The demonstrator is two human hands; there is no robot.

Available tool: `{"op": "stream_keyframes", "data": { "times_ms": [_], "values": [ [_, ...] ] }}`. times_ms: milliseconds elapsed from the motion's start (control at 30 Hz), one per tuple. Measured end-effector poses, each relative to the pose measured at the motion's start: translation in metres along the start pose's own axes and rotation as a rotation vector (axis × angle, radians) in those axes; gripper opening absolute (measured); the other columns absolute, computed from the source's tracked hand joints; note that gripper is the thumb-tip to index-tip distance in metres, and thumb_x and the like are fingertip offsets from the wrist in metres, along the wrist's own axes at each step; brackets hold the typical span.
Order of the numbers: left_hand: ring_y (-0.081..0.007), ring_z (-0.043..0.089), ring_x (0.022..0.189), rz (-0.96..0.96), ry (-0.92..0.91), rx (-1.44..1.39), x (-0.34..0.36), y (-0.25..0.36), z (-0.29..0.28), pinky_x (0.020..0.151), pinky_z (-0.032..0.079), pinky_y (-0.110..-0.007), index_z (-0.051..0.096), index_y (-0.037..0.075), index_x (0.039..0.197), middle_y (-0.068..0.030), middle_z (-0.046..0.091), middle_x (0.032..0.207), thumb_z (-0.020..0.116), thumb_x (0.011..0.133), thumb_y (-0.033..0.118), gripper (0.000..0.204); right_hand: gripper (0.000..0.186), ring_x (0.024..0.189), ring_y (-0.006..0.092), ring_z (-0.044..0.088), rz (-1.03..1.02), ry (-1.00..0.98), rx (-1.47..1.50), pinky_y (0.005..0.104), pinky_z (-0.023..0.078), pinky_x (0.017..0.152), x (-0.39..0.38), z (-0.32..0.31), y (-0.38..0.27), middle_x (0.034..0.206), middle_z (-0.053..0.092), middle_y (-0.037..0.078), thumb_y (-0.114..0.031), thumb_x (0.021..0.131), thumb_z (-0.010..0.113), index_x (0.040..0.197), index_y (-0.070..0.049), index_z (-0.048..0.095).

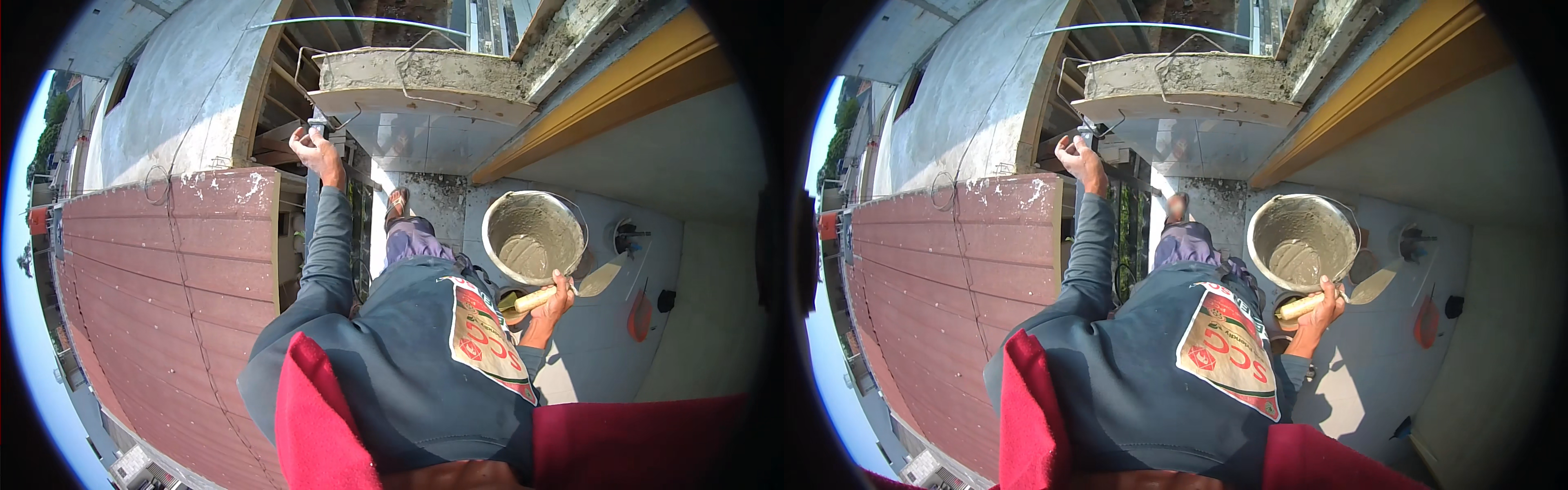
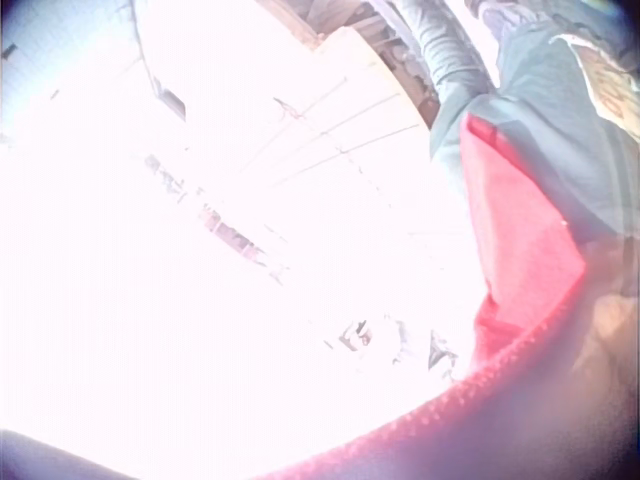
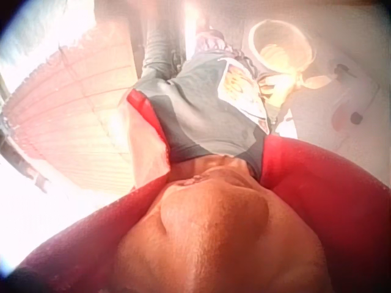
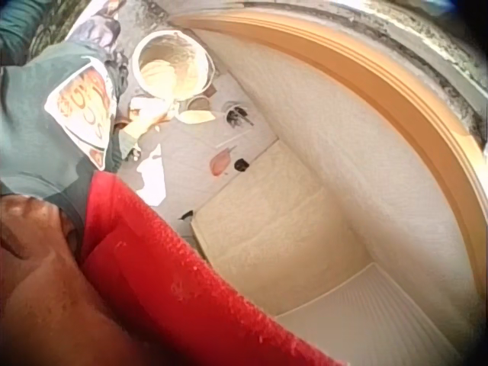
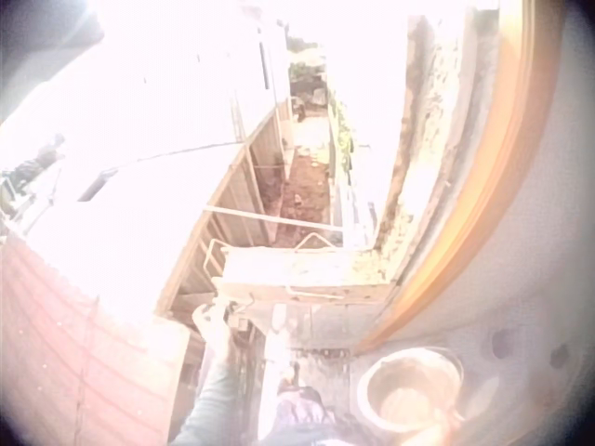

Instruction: The person applies mortar to the vertical corner of an exterior building wall using a trowel, moves a bucket of mortar on the floor, and eventually picks up a cup and a small scrap of paper.

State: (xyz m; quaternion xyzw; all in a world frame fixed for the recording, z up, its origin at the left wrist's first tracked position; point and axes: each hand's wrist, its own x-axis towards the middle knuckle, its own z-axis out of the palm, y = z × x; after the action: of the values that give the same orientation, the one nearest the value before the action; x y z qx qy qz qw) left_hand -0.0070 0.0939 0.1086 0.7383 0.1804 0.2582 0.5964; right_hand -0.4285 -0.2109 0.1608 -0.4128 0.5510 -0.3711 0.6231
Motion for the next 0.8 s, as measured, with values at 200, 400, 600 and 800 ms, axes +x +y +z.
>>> {"op": "stream_keyframes", "data": {
  "times_ms": [200, 400, 600, 800],
  "values": [
    [-0.0144, 0.06, 0.08, 0.076, -0.28, -0.001, 0.049, 0.032, -0.013, 0.073, 0.049, -0.029, 0.055, -0.002, 0.127, -0.0108, 0.066, 0.098, 0.068, 0.091, 0.024, 0.046, 0.029, 0.049, 0.011, 0.051, -0.019, -0.02, 0.041, 0.0235, 0.045, 0.047, -0.005, 0.011, -0.005, 0.07, 0.052, 0.0, -0.012, 0.071, 0.078, 0.09, -0.007, 0.057],
    [-0.0171, 0.065, 0.077, 0.179, -0.425, 0.142, 0.075, 0.027, 0.004, 0.075, 0.052, -0.03, 0.062, 0.003, 0.125, -0.0108, 0.07, 0.087, 0.067, 0.092, 0.022, 0.039, 0.029, 0.052, 0.0115, 0.052, -0.033, -0.095, 0.122, 0.024, 0.044, 0.047, -0.018, 0.02, -0.006, 0.073, 0.054, 0.0, -0.016, 0.071, 0.078, 0.089, -0.007, 0.058],
    [-0.0163, 0.068, 0.09, 0.241, -0.687, 0.08, 0.118, -0.014, 0.015, 0.081, 0.053, -0.03, 0.069, 0.002, 0.114, -0.01, 0.073, 0.097, 0.069, 0.089, 0.012, 0.026, 0.034, 0.059, 0.0135, 0.054, -0.005, -0.093, 0.168, 0.0268, 0.046, 0.052, -0.028, 0.013, 0.013, 0.079, 0.057, 0.003, -0.018, 0.068, 0.079, 0.092, -0.007, 0.058],
    [-0.0166, 0.068, 0.087, 0.246, -0.77, 0.054, 0.108, -0.014, 0.032, 0.079, 0.052, -0.03, 0.067, 0.002, 0.097, -0.0082, 0.072, 0.092, 0.083, 0.077, 0.012, 0.028, 0.037, 0.06, 0.0136, 0.053, 0.002, 0.12, 0.198, 0.0264, 0.046, 0.053, -0.035, 0.0, 0.036, 0.076, 0.055, 0.002, -0.016, 0.064, 0.083, 0.089, -0.009, 0.058]
  ]
}}
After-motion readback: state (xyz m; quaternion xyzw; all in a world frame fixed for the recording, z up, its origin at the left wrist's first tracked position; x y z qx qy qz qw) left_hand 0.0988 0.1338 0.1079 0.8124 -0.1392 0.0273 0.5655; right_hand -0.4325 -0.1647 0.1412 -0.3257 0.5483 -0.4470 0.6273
